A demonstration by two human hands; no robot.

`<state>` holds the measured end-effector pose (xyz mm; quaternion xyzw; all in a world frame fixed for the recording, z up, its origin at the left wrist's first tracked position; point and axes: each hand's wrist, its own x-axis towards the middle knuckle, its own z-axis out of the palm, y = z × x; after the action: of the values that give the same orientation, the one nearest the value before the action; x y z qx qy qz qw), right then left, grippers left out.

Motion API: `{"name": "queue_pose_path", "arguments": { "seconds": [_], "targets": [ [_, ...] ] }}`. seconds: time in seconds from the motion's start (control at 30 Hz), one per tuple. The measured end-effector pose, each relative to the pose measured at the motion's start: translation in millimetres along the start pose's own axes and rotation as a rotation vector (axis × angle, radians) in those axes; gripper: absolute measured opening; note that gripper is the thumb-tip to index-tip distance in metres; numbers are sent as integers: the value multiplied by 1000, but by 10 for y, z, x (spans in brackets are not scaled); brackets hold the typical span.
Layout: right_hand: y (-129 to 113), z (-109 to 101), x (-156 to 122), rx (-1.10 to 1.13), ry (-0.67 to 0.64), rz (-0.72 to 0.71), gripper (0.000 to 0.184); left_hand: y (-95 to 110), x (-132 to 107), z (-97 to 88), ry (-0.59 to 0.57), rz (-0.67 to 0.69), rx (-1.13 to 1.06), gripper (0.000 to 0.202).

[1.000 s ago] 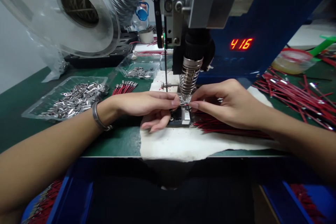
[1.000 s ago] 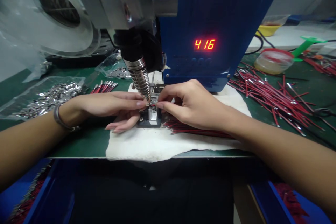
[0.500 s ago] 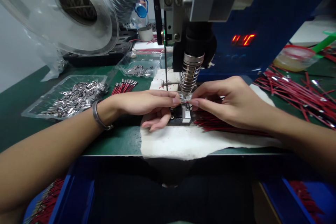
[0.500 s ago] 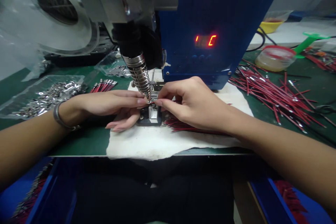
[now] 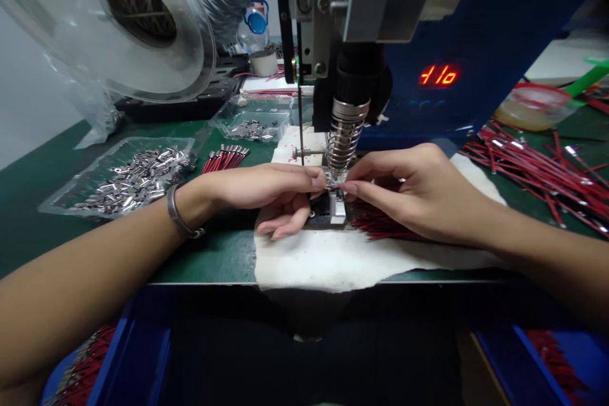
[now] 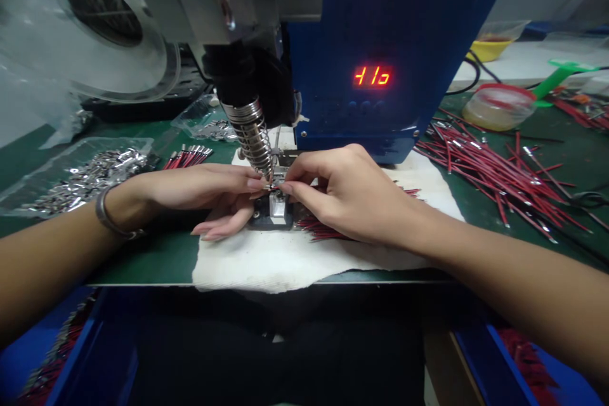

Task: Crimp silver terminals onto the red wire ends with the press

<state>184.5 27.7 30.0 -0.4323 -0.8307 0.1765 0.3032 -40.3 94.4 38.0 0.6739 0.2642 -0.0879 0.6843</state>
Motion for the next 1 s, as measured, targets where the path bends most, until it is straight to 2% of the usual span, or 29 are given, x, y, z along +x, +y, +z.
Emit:
{"name": "queue_pose_path", "arguments": {
  "seconds": [0.2,0.57,1.0],
  "targets": [
    [-11,1,3,20,20,35,17,-13,3,-24,-48,41,-53,38],
    [7,-4,6,22,-13,1,16,-6,-3,-22,-42,40,-23,39],
    [-9,9,-9,6,8,23,16,-5,0,-23,-26,21,40,58]
  ]
}}
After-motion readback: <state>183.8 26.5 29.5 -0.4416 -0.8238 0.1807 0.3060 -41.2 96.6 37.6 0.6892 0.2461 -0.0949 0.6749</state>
